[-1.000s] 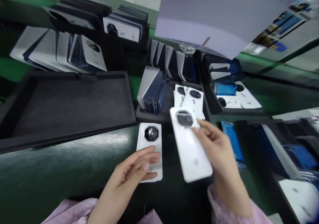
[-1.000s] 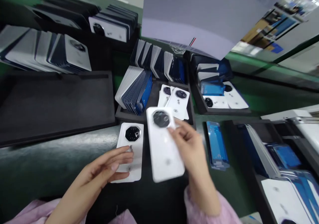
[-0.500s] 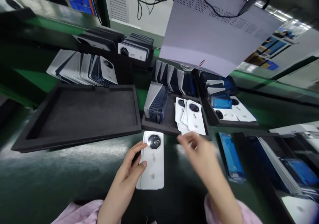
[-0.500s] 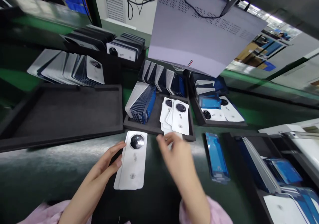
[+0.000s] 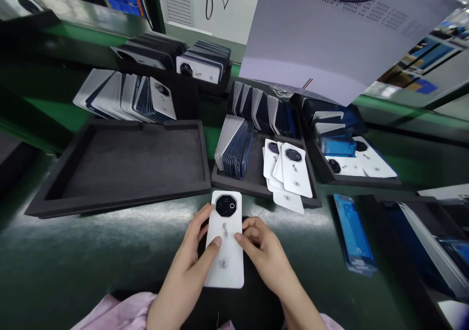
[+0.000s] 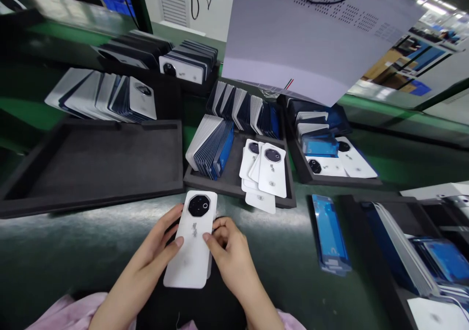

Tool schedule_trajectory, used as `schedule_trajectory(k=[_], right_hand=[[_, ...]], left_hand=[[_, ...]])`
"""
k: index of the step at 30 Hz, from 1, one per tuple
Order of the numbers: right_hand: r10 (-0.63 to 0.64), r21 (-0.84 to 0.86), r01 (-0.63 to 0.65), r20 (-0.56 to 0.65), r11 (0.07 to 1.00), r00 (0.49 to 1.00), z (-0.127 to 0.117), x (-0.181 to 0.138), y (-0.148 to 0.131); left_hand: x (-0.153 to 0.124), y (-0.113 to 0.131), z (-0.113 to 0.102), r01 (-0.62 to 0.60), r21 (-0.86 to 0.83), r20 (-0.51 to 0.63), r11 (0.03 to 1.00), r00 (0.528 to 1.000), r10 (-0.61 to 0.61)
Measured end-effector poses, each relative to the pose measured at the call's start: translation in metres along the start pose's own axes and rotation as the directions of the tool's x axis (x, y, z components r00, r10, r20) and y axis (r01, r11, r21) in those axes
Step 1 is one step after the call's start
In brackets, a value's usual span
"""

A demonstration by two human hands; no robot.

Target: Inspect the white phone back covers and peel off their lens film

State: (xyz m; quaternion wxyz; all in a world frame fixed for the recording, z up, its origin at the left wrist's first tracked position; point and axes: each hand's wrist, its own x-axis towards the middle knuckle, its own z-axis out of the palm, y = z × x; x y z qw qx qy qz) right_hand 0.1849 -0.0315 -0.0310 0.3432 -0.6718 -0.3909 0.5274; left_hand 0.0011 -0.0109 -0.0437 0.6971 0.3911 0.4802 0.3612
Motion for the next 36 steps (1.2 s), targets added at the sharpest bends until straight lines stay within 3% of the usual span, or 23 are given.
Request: schedule_trajectory(k=[3,8,12,15,25,36], right_hand=[[0.017,0.122,-0.028,0.085,0.992,0.996,-0.002,-0.006,-0.004],[0.001,0.199,-0.012,0.060,0.980,0.998,-0.004,-0.015,-0.011],[-0.001,0.170,-0.012,0.077,0.985,0.997,-0.003,-0.020,-0.009],[0.000,0.125,-0.009,0.071,0.992,0.997,-0.001,-0.023,-0.004],[0.027,0.090,-0.042,0.166,0.995,0.986,0.000,-0.029,-0.001],[0.058,0.129,-0.087,0.215,0.988,0.975,-0.001,-0.035,-0.008]], left_hand=[[0.001,0.006,-0.002,-0.001,-0.024,-0.047,1.000,0.999,0.000],[0.001,0.017,-0.005,0.011,-0.095,-0.095,0.995,0.995,-0.020],[0.002,0.026,-0.003,0.136,-0.192,0.060,0.972,0.990,-0.127],[0.003,0.029,-0.001,0.153,-0.159,0.140,0.975,0.981,-0.131],[-0.002,0.036,-0.003,0.263,-0.119,0.150,0.958,0.958,-0.244],[-0.004,0.037,-0.002,0.289,-0.047,0.138,0.956,0.950,-0.280]])
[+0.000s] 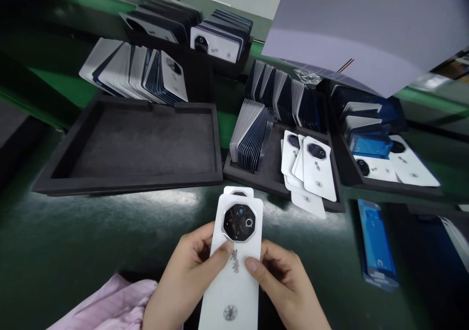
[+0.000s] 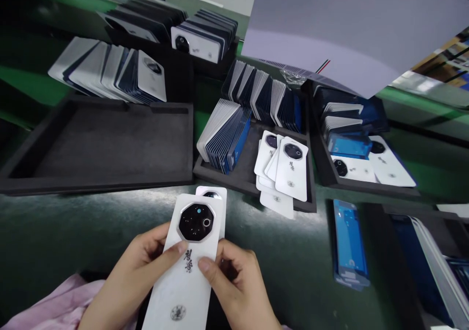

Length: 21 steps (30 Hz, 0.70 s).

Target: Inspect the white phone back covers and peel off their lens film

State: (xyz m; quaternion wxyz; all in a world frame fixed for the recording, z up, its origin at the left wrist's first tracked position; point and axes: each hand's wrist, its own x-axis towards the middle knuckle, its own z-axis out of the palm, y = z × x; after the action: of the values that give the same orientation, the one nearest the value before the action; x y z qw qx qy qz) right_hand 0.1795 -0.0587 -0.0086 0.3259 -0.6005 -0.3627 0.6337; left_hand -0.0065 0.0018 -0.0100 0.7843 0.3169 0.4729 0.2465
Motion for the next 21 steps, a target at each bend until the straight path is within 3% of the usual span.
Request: schedule_trajectory(k=[5,7,8,9,10,11,12,13,15,17,18,19,21], right_hand=[[-0.031,-0.107,0.032,0.005,0.994,1.000,-0.002,-0.001,0.005],[-0.138,-0.216,0.120,-0.068,0.969,0.988,-0.003,0.001,0.007],[-0.261,-0.308,0.203,-0.159,0.929,0.952,-0.003,0.002,0.008],[-0.416,-0.426,0.288,-0.246,0.858,0.875,-0.002,0.003,0.008],[-0.574,-0.554,0.355,-0.290,0.753,0.765,-0.002,0.005,0.007],[-0.706,-0.666,0.400,-0.277,0.630,0.652,-0.001,0.006,0.006],[-0.788,-0.735,0.431,-0.226,0.524,0.573,0.000,0.007,0.004],[-0.817,-0.754,0.461,-0.171,0.468,0.551,0.000,0.008,0.002],[-0.784,-0.698,0.509,-0.121,0.504,0.609,-0.001,0.008,0.000],[-0.686,-0.569,0.477,-0.228,0.669,0.691,-0.002,0.005,0.000],[-0.637,-0.497,0.446,-0.326,0.744,0.698,-0.002,0.003,0.001],[-0.605,-0.442,0.426,-0.446,0.790,0.660,-0.001,0.000,0.003],[-0.632,-0.449,0.447,-0.595,0.774,0.496,0.006,-0.007,0.008]], left_hand=[[0.000,-0.002,-0.001,0.010,0.029,-0.009,1.000,1.000,-0.010],[0.000,-0.003,0.000,0.013,0.043,-0.002,0.999,1.000,-0.013],[0.001,-0.003,0.000,0.012,0.053,0.005,0.999,1.000,-0.013],[0.001,-0.002,0.001,0.011,0.065,0.013,0.998,1.000,-0.012],[0.001,-0.002,0.002,0.008,0.080,0.024,0.997,1.000,-0.010],[0.001,-0.002,0.003,0.005,0.099,0.035,0.995,0.999,-0.008],[0.002,-0.002,0.004,0.000,0.119,0.046,0.993,0.999,-0.005],[0.002,-0.003,0.005,-0.006,0.142,0.055,0.990,0.998,-0.002],[0.002,-0.004,0.007,-0.014,0.188,0.070,0.982,0.998,0.001],[0.001,-0.005,0.008,-0.021,0.229,0.077,0.973,0.997,0.003],[0.001,-0.006,0.008,-0.021,0.242,0.076,0.970,0.997,0.003],[0.001,-0.007,0.008,-0.020,0.251,0.073,0.968,0.997,0.002],[0.001,-0.007,0.007,-0.018,0.258,0.053,0.966,0.999,0.004]])
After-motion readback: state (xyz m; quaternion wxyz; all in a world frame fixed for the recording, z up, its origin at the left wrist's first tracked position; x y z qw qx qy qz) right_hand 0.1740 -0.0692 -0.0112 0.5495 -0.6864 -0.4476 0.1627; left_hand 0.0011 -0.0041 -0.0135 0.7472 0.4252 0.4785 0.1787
